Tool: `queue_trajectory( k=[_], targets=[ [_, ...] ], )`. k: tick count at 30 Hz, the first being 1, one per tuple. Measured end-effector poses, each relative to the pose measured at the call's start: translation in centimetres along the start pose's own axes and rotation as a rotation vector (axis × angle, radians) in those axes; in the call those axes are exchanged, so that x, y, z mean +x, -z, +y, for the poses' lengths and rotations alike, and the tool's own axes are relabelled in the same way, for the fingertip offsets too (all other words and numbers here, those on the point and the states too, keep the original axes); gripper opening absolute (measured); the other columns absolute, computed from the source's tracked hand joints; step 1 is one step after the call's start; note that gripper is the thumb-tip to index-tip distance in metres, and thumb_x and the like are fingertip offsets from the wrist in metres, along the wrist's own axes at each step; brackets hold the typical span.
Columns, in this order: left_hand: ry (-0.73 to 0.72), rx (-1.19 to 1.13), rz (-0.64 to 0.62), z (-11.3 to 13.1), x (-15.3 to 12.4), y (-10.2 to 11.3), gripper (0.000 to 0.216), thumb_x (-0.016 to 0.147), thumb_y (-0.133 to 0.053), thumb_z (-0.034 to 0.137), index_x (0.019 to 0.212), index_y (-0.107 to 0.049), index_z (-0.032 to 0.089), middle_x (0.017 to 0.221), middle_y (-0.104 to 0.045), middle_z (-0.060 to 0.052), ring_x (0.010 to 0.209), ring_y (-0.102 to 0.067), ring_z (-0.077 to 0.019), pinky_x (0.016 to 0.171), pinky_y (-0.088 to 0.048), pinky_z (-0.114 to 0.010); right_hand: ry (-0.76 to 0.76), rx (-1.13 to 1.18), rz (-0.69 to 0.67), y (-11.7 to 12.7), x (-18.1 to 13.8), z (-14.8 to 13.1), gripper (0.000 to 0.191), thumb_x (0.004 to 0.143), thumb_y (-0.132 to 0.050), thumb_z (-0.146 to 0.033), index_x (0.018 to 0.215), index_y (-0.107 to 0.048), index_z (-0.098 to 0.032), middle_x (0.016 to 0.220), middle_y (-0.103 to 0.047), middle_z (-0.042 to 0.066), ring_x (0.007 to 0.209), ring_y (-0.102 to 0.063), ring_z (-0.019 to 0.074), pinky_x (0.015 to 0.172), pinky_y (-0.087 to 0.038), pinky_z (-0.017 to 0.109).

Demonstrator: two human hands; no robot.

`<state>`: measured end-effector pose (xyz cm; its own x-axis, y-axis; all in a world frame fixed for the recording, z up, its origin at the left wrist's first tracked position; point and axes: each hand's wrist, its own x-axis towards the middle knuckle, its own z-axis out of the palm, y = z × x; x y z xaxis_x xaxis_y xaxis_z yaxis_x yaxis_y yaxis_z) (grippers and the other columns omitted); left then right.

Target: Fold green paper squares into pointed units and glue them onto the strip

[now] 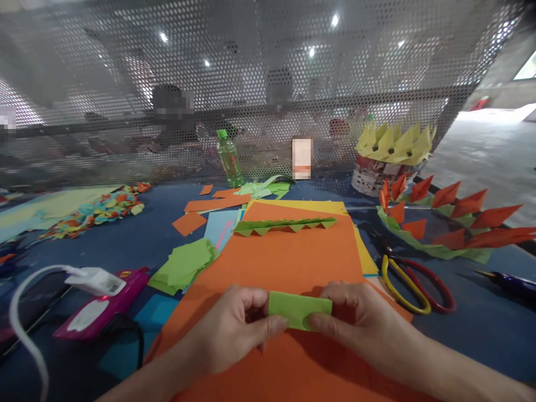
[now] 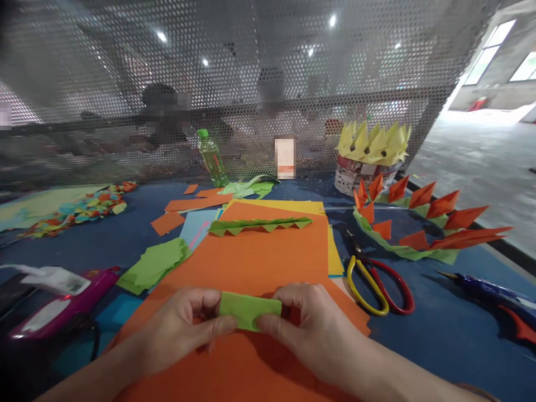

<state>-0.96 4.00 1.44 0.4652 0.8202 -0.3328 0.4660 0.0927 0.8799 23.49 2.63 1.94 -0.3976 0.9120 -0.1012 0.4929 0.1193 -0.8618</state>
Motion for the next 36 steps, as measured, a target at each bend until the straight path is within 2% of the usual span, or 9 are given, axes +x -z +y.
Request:
queue_trajectory(
  k=[8, 14, 17, 19, 21, 24, 28, 31, 36],
  targets=[
    [-0.029, 0.078, 0.07, 0.7, -0.5, 0.2, 0.037, 0.081, -0.069, 0.049, 0.068, -0.061, 0.016, 0.057, -0.036, 0.005, 0.055, -0.031, -0.0102, 0.05, -0.022, -0.024, 0.035, -0.095, 0.017, 0.0, -0.1, -0.7, 0.028, 0.09, -0.059, -0.04, 0.071, -0.064, -0.019, 0.069, -0.062, -0.001, 0.066, -0.053, 0.0141, 0.061, -0.035, 0.028],
    [-0.065, 0.095, 0.167, 0.5, -0.6, 1.7, 0.039, 0.082, -0.072, 0.048, 0.063, -0.058, 0.017, 0.055, -0.036, 0.006, 0.054, -0.031, -0.0098, 0.05, -0.022, -0.024, 0.153, -0.231, 0.154, 0.9, 0.0, 0.2, 0.03, 0.093, -0.063, -0.036, 0.067, -0.062, -0.021, 0.066, -0.062, -0.002, 0.064, -0.055, 0.0138, 0.06, -0.036, 0.027],
    [-0.11, 0.058, 0.291, 0.4, -0.3, 3.8, 0.045, 0.084, -0.07, 0.053, 0.061, -0.051, 0.019, 0.052, -0.042, 0.006, 0.051, -0.035, -0.0096, 0.049, -0.025, -0.022, 0.31, -0.342, 0.348, 1.9, 0.4, 1.2, 0.033, 0.097, -0.06, -0.033, 0.067, -0.059, -0.021, 0.062, -0.059, -0.002, 0.059, -0.052, 0.0129, 0.057, -0.036, 0.027],
    [-0.143, 0.009, 0.323, 0.6, 0.0, 4.4, 0.045, 0.088, -0.066, 0.056, 0.067, -0.052, 0.019, 0.057, -0.052, 0.004, 0.053, -0.041, -0.0101, 0.051, -0.03, -0.021, 0.486, -0.418, 0.388, 2.2, 0.6, 1.5, 0.03, 0.1, -0.057, -0.029, 0.072, -0.062, -0.021, 0.065, -0.061, -0.001, 0.064, -0.054, 0.014, 0.064, -0.038, 0.029],
    [-0.171, -0.049, 0.246, 1.0, 0.3, 4.0, 0.046, 0.089, -0.065, 0.061, 0.075, -0.059, 0.018, 0.065, -0.061, 0.0, 0.06, -0.05, -0.0116, 0.058, -0.038, -0.021, 0.669, -0.479, 0.332, 2.1, 0.5, 1.4, 0.028, 0.104, -0.05, -0.024, 0.083, -0.067, -0.022, 0.073, -0.068, -0.001, 0.073, -0.057, 0.0149, 0.075, -0.038, 0.033],
    [-0.171, -0.14, -0.013, 1.7, 0.5, 2.2, 0.054, 0.092, -0.061, 0.068, 0.1, -0.071, 0.016, 0.087, -0.073, -0.006, 0.069, -0.06, -0.0136, 0.065, -0.047, -0.023, 0.933, -0.627, 0.263, 1.6, 0.0, 0.9, 0.033, 0.109, -0.038, -0.017, 0.101, -0.069, -0.02, 0.083, -0.073, 0.001, 0.08, -0.058, 0.0159, 0.085, -0.035, 0.037],
    [-0.113, -0.259, -0.358, 1.9, 0.5, 0.7, 0.054, 0.086, -0.073, 0.064, 0.119, -0.075, 0.021, 0.112, -0.075, -0.007, 0.091, -0.067, -0.0183, 0.083, -0.051, -0.027, 1.079, -0.747, 0.305, 1.1, -0.5, 0.3, 0.032, 0.109, -0.038, -0.016, 0.101, -0.068, -0.019, 0.084, -0.074, 0.001, 0.082, -0.057, 0.0165, 0.086, -0.037, 0.038],
    [-0.055, -0.356, -0.424, 1.6, 0.6, 0.6, 0.053, 0.077, -0.085, 0.059, 0.112, -0.078, 0.021, 0.106, -0.075, -0.004, 0.089, -0.066, -0.0163, 0.084, -0.049, -0.025, 1.091, -0.781, 0.286, 1.0, -0.4, -0.2, 0.029, 0.108, -0.041, -0.016, 0.1, -0.069, -0.019, 0.086, -0.075, -0.001, 0.081, -0.058, 0.0153, 0.085, -0.038, 0.036],
    [-0.004, -0.456, -0.359, 1.2, 1.0, 1.1, 0.04, 0.069, -0.094, 0.042, 0.093, -0.077, 0.014, 0.083, -0.072, -0.001, 0.07, -0.061, -0.0092, 0.069, -0.048, -0.019, 0.979, -0.748, 0.35, 1.6, 0.1, -0.3, 0.024, 0.106, -0.044, -0.016, 0.115, -0.066, -0.02, 0.1, -0.074, 0.003, 0.091, -0.061, 0.0179, 0.086, -0.041, 0.035]
  ],
)
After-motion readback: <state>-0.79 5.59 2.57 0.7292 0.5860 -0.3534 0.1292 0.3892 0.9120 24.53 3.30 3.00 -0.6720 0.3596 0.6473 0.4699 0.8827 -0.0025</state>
